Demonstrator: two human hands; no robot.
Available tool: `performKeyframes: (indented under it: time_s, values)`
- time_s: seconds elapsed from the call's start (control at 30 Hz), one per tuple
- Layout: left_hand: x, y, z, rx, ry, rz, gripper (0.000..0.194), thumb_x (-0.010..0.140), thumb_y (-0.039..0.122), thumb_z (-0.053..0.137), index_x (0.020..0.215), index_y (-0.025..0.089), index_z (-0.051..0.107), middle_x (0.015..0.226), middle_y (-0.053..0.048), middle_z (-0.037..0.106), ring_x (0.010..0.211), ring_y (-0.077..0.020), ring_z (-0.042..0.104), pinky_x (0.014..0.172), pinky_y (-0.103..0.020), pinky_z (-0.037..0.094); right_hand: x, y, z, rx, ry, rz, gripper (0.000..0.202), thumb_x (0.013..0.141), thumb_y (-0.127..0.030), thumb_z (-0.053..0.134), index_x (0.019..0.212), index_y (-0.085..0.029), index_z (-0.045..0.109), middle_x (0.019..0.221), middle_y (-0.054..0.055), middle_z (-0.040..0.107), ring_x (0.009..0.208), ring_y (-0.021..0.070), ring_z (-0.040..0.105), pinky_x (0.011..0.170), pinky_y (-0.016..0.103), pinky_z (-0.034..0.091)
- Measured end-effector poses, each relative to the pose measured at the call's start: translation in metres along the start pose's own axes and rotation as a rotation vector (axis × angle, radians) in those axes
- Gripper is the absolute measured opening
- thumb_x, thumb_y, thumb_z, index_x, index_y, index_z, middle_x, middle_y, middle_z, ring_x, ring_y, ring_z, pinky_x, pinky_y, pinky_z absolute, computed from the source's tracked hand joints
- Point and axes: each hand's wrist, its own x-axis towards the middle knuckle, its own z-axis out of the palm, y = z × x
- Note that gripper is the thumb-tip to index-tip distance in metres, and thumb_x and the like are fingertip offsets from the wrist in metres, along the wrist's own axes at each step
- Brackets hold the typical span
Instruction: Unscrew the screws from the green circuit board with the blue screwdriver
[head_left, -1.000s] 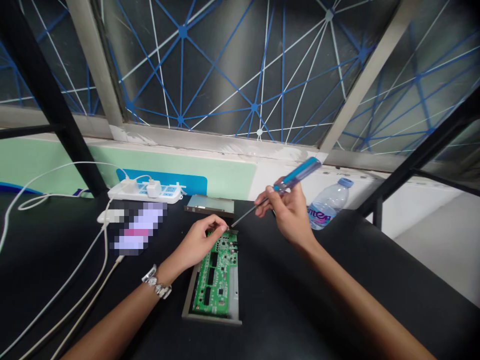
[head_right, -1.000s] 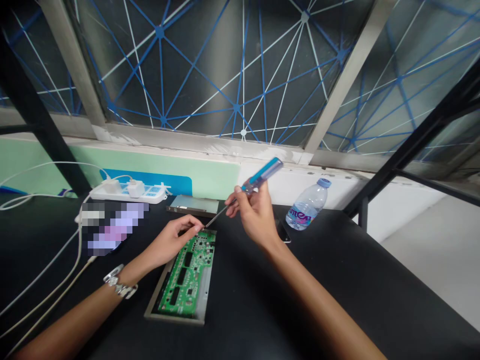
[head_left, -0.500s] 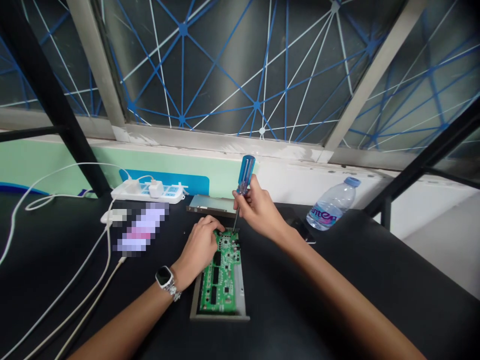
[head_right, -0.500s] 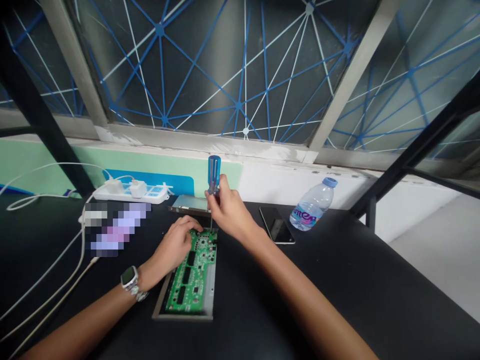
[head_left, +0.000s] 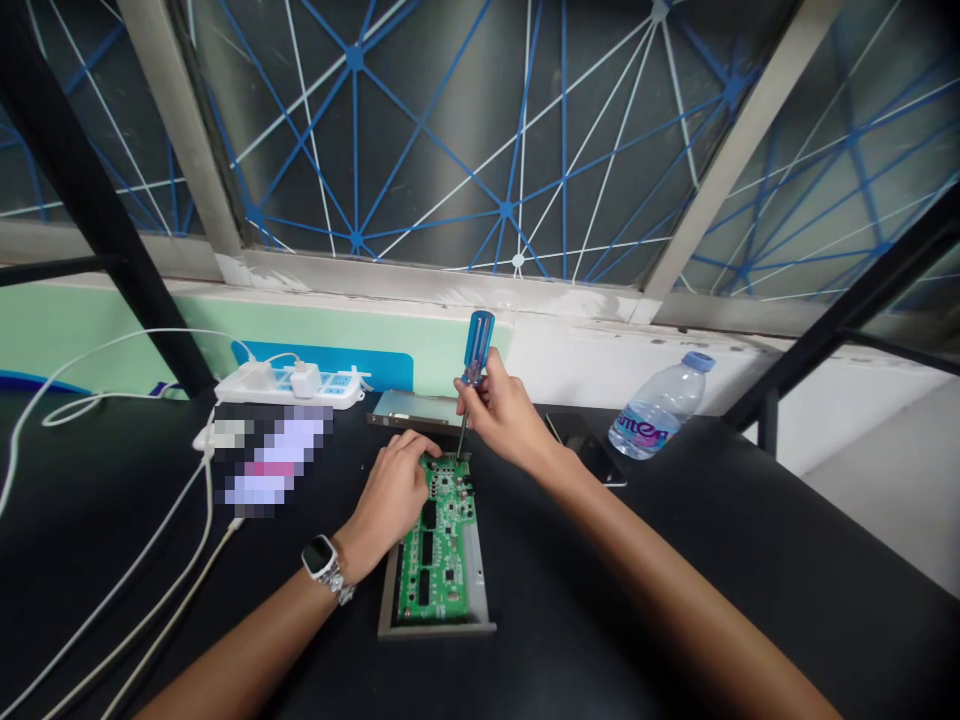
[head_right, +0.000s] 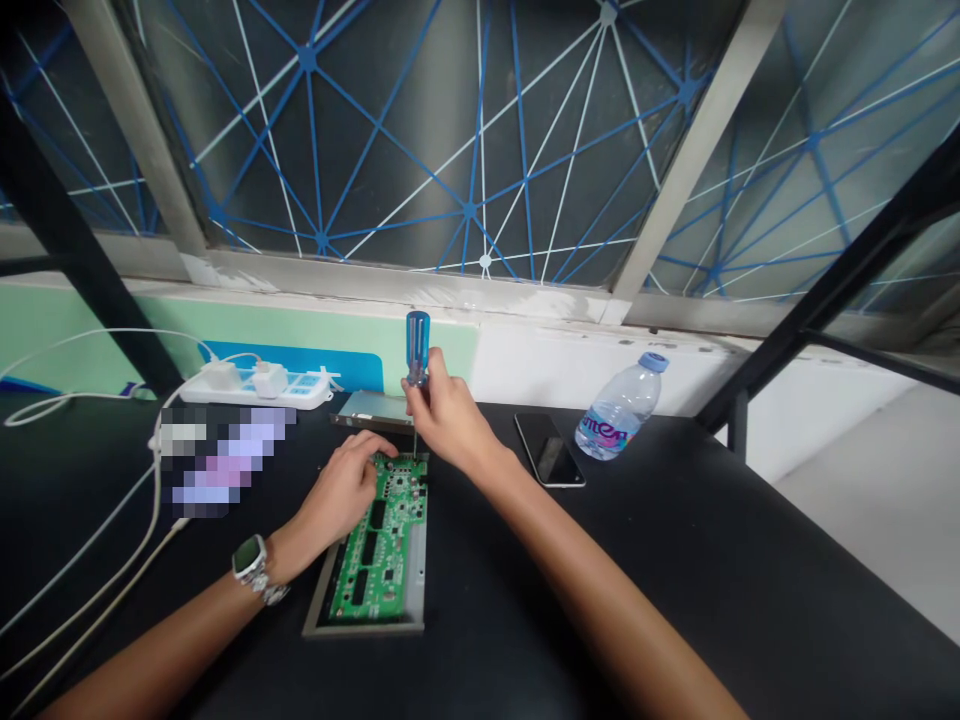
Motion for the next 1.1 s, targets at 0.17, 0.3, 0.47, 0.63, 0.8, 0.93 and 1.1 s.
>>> performKeyframes:
  time_s: [0.17, 0.3, 0.47, 0.63, 0.8, 0.93, 1.1]
  values:
    - [0.000, -0.001, 0.000, -0.018, 0.008, 0.007, 0.034, 0.083, 0.001, 0.038, 0.095, 0.022, 0.063, 0.101, -0.006, 0.063, 0.099, -0.0238, 0.059, 0.089, -0.039, 0.043, 0.000, 0.002, 0.002, 0.007, -0.009, 0.002, 0.013, 0.094, -0.031, 0.048, 0.098, -0.024, 0.037, 0.066, -0.002, 0.063, 0.052, 0.0143, 0.057, 0.052, 0.026, 0.041]
    - [0.006, 0.004, -0.004, -0.060, -0.005, 0.017, 0.022, 0.087, 0.014, 0.048, 0.103, 0.021, 0.061, 0.108, -0.007, 0.064, 0.106, -0.0259, 0.059, 0.094, -0.042, 0.043, 0.000, 0.002, 0.003, 0.008, -0.015, -0.014, 0.011, 0.095, -0.031, 0.046, 0.099, -0.024, 0.037, 0.067, -0.002, 0.062, 0.052, 0.0143, 0.057, 0.052, 0.026, 0.041]
    - [0.029, 0.018, -0.006, -0.321, -0.049, 0.065, 0.016, 0.084, 0.025, 0.062, 0.098, 0.019, 0.061, 0.100, -0.007, 0.069, 0.095, -0.0234, 0.064, 0.088, -0.038, 0.049, -0.002, 0.003, 0.002, 0.022, -0.021, -0.021, 0.012, 0.095, -0.031, 0.047, 0.098, -0.025, 0.037, 0.066, -0.003, 0.063, 0.053, 0.0157, 0.060, 0.052, 0.026, 0.043]
    - [0.047, 0.021, 0.005, -0.535, -0.048, 0.039, 0.013, 0.083, 0.028, 0.064, 0.088, 0.016, 0.063, 0.083, -0.005, 0.071, 0.077, -0.0208, 0.066, 0.075, -0.034, 0.052, -0.003, 0.004, 0.002, 0.071, -0.023, 0.021, 0.015, 0.094, -0.033, 0.050, 0.098, -0.026, 0.038, 0.065, -0.003, 0.063, 0.053, 0.0166, 0.062, 0.052, 0.027, 0.046]
    - [0.045, 0.014, 0.016, -0.708, -0.048, -0.024, 0.014, 0.084, 0.028, 0.063, 0.083, 0.015, 0.067, 0.083, -0.008, 0.074, 0.081, -0.0235, 0.070, 0.078, -0.035, 0.054, -0.003, 0.007, 0.003, 0.093, -0.021, 0.068, 0.018, 0.092, -0.036, 0.054, 0.100, -0.025, 0.042, 0.065, -0.003, 0.062, 0.050, 0.0157, 0.061, 0.049, 0.026, 0.047]
    - [0.042, 0.013, 0.016, -0.731, -0.079, 0.027, 0.020, 0.089, 0.030, 0.057, 0.090, 0.015, 0.070, 0.094, -0.009, 0.076, 0.091, -0.0243, 0.070, 0.086, -0.036, 0.053, -0.002, 0.011, -0.002, 0.153, -0.095, 0.139, 0.021, 0.089, -0.038, 0.059, 0.098, -0.023, 0.049, 0.067, -0.003, 0.061, 0.049, 0.0142, 0.060, 0.045, 0.025, 0.048]
    - [0.042, 0.016, 0.011, -0.647, -0.125, 0.061, 0.027, 0.094, 0.034, 0.051, 0.091, 0.015, 0.069, 0.092, -0.008, 0.075, 0.092, -0.0227, 0.069, 0.086, -0.034, 0.052, 0.001, 0.008, -0.016, 0.361, -0.284, 0.224, 0.022, 0.083, -0.030, 0.064, 0.101, -0.017, 0.061, 0.087, 0.005, 0.068, 0.059, 0.0124, 0.064, 0.046, 0.022, 0.051]
